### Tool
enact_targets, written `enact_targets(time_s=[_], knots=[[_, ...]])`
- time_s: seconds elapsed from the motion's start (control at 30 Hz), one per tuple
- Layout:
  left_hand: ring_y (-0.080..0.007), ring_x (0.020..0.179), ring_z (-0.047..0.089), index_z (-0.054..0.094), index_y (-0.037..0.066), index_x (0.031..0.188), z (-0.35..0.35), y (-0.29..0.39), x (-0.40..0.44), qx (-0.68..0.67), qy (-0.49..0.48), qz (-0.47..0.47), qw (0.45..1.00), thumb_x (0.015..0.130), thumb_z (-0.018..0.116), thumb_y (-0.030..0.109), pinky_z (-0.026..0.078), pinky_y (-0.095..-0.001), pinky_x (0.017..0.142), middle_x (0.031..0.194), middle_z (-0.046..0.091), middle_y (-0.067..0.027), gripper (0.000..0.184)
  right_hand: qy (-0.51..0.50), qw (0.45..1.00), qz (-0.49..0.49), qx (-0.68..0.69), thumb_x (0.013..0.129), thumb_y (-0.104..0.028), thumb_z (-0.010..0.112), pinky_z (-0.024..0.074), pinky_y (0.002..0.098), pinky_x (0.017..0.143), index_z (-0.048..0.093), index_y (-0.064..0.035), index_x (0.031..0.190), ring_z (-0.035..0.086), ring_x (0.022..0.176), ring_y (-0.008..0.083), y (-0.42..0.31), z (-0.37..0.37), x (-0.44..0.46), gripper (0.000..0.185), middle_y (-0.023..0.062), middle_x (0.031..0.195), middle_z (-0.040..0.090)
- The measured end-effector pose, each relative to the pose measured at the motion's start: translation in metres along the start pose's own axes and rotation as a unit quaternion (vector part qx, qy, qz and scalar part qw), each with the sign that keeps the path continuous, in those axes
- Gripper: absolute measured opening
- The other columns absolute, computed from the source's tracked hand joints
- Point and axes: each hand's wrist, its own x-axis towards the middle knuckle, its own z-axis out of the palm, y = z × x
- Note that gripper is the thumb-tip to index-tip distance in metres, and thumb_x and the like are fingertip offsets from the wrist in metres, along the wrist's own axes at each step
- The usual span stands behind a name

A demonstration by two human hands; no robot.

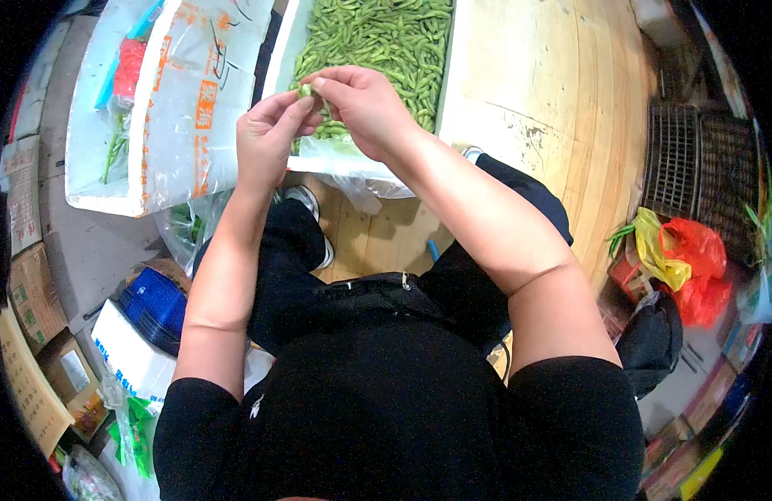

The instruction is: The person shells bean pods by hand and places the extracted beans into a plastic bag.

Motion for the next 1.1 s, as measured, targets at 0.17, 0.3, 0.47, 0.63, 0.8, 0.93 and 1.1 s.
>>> enact_targets(time_s=[0.17,0.3,0.47,0.63,0.8,0.93,1.1], knots=[[-0.0135,0.070,0.062,0.057,-0.006,0.102,-0.006,0.009,0.001,-0.053,-0.035,-0.061,0.996,0.085,0.058,0.013,0.050,-0.0216,0.061,0.086,0.064,-0.0108,0.025,0.014,0.979,-0.071,-0.189,0.087,-0.009,0.051,0.0435,0.0216,0.067,0.061,0.0006,0.100,0.053,0.076,0.0081,-0.010,0.001,0.000,0.019,0.0041,0.081,0.060],[-0.0128,0.070,0.062,0.057,-0.004,0.104,-0.012,0.006,0.002,-0.102,-0.039,-0.098,0.989,0.086,0.057,0.015,0.050,-0.0214,0.062,0.084,0.063,-0.0091,0.026,-0.015,0.942,-0.189,-0.275,0.086,-0.005,0.051,0.0444,0.0222,0.064,0.062,-0.0033,0.100,0.054,0.074,0.0077,-0.009,-0.001,0.002,0.019,0.0039,0.079,0.061],[-0.0113,0.068,0.061,0.058,-0.002,0.103,-0.018,0.004,0.003,-0.126,-0.037,-0.119,0.984,0.086,0.058,0.015,0.049,-0.0200,0.059,0.081,0.062,-0.0057,0.024,-0.051,0.825,-0.319,-0.464,0.080,-0.004,0.057,0.0470,0.0273,0.062,0.064,-0.0071,0.100,0.059,0.072,0.0171,-0.014,-0.007,0.004,0.021,0.0077,0.078,0.060],[-0.0081,0.065,0.059,0.055,0.001,0.106,-0.015,0.006,0.004,-0.131,-0.036,-0.124,0.983,0.086,0.057,0.014,0.049,-0.0175,0.056,0.082,0.062,-0.0043,0.024,-0.077,0.770,-0.383,-0.505,0.078,-0.006,0.059,0.0475,0.0302,0.062,0.064,-0.0063,0.096,0.059,0.072,0.0236,-0.015,-0.011,0.008,0.018,0.0097,0.082,0.059],[-0.0077,0.067,0.059,0.050,0.002,0.113,-0.012,0.006,0.004,-0.100,-0.039,-0.122,0.987,0.085,0.058,0.014,0.048,-0.0167,0.057,0.084,0.062,-0.0055,0.032,0.005,0.877,-0.215,-0.430,0.080,-0.010,0.058,0.0459,0.0282,0.063,0.061,-0.0021,0.090,0.058,0.073,0.0181,-0.012,-0.007,0.006,0.013,0.0088,0.083,0.060],[-0.0077,0.068,0.059,0.047,0.002,0.115,-0.012,0.005,0.004,-0.103,-0.040,-0.130,0.985,0.085,0.059,0.015,0.048,-0.0160,0.058,0.086,0.062,-0.0072,0.035,-0.002,0.996,0.009,0.092,0.080,-0.009,0.055,0.0447,0.0306,0.069,0.052,-0.0002,0.093,0.054,0.074,0.0175,-0.009,-0.014,0.012,0.016,0.0084,0.085,0.058],[-0.0083,0.068,0.059,0.045,0.002,0.117,-0.017,0.004,0.008,-0.140,-0.015,-0.135,0.981,0.085,0.057,0.014,0.049,-0.0168,0.059,0.088,0.062,-0.0083,0.035,0.017,0.970,0.051,0.237,0.080,-0.009,0.044,0.0472,0.0352,0.075,0.050,0.0028,0.100,0.054,0.080,0.0217,-0.019,-0.019,0.015,0.024,0.0163,0.093,0.056]])
